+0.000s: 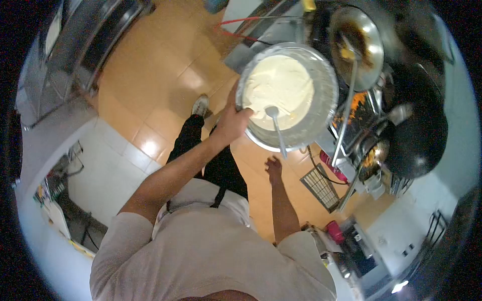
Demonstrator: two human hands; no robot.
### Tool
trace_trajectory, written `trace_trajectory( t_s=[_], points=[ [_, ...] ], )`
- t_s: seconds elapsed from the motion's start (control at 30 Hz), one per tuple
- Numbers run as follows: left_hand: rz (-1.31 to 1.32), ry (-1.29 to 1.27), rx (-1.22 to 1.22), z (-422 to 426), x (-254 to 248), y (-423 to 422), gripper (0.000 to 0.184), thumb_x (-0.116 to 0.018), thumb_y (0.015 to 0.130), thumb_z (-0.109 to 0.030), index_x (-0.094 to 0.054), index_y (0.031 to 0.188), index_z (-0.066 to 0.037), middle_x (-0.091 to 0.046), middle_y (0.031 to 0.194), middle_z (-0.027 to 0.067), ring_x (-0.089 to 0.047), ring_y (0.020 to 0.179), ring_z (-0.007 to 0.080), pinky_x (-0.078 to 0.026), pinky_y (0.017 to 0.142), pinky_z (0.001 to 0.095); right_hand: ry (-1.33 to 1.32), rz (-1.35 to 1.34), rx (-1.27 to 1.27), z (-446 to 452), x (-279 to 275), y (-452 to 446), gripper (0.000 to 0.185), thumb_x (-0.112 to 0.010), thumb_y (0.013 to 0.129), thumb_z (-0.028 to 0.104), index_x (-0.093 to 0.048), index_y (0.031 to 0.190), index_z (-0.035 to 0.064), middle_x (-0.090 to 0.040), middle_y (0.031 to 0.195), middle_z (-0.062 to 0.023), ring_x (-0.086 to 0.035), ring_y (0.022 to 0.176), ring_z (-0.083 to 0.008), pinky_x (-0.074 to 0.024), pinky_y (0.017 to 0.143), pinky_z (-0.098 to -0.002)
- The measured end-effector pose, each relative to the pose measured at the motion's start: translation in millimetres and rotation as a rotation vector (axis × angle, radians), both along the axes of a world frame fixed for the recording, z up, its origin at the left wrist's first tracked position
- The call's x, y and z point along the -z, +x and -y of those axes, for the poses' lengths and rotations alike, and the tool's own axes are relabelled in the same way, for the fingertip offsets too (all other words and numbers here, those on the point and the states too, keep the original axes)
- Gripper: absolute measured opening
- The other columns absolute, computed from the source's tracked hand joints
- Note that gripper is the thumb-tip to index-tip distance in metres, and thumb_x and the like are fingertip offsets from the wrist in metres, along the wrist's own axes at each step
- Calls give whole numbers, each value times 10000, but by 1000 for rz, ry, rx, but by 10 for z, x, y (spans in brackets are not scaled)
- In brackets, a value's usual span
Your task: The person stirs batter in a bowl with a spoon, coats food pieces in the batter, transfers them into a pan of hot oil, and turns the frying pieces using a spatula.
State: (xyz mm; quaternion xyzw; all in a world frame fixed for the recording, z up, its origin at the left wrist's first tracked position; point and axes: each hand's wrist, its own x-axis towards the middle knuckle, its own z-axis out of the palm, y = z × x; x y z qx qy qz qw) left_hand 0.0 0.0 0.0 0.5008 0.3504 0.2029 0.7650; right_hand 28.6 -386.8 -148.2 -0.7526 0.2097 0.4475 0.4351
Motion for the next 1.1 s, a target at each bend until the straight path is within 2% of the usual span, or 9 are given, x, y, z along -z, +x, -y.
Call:
trace_trajectory(
  t_s=[0.03, 0.07, 0.17, 0.23, 0.37, 0.53, 0.7, 0.9, 1.1],
  points=[
    [32, -111, -20, 144, -53, -14, 777, -511, 743, 17, -212, 1460, 31, -330, 1401, 240, -359, 1313, 329, -304, 1089, 370, -133, 10, -42, 119, -547, -238, 320, -609, 882, 132, -555, 1194, 84, -639, 957, -22, -618, 785, -127, -474, 599, -250],
    [-26, -147, 5, 73, -125, -27, 768, -512, 742, 17, -227, 1455, 28, -349, 1390, 232, -382, 1295, 323, -315, 1081, 368, -41, 22, 167, 530, -336, -417, 173, -568, 881, 68, -634, 1038, 36, -664, 811, -68, -634, 657, -165, -466, 467, -258],
    [-85, -197, 81, -51, -66, 48, 738, -523, 746, 0, -271, 1439, 18, -408, 1363, 209, -441, 1242, 313, -344, 1057, 357, -49, 338, 70, 433, -866, -594, 137, -663, 879, 141, -697, 834, 16, -654, 670, -75, -604, 563, -128, -499, 478, -263],
    [-103, -116, 31, 45, 249, 5, 714, -538, 748, -18, -300, 1420, 23, -461, 1325, 205, -450, 1235, 295, -349, 1049, 346, -166, 461, 25, 247, -1488, -566, 177, -661, 891, 161, -672, 801, 9, -625, 638, -54, -586, 549, -113, -477, 475, -251],
    [-198, -155, 107, 59, -191, -54, 644, -547, 772, -45, -356, 1381, 36, -508, 1301, 175, -466, 1220, 274, -358, 1036, 341, -87, 695, 204, -15, -2481, -192, 220, -683, 878, 167, -632, 739, 4, -589, 622, -39, -550, 553, -105, -414, 463, -240],
    [-206, -105, 141, -92, 702, -102, 568, -493, 787, -11, -404, 1345, 42, -514, 1303, 173, -492, 1193, 276, -378, 1022, 343, -365, 1395, -268, -622, -2912, 785, 338, -719, 794, 142, -592, 1075, 1, -624, 985, -182, -617, 878, -297, -496, 743, -390],
    [-258, -78, -23, 70, -103, 5, 434, -489, 778, -58, -557, 1176, 100, -619, 1139, 183, -579, 1068, 268, -436, 954, 359, -455, 1181, -521, -787, -2726, 1660, 696, -749, 752, 197, -410, 1327, -1, -532, 1185, -254, -569, 1039, -404, -463, 893, -463],
    [-353, -71, 47, -25, 120, -73, 377, -492, 790, -114, -629, 1085, 76, -647, 1093, 168, -594, 1037, 263, -448, 930, 338, -300, 1031, -557, -733, -2069, 2112, 504, -608, 854, 207, -438, 1298, 41, -599, 1041, -297, -625, 859, -475, -515, 724, -539],
    [-311, -158, -85, -57, 302, -103, 322, -510, 753, -84, -641, 994, 85, -648, 1019, 169, -599, 961, 271, -459, 867, 337, -146, 962, -555, -454, -2559, 2390, 385, -507, 921, 180, -454, 1266, 18, -624, 859, -312, -617, 812, -478, -485, 734, -562]
  ],
)
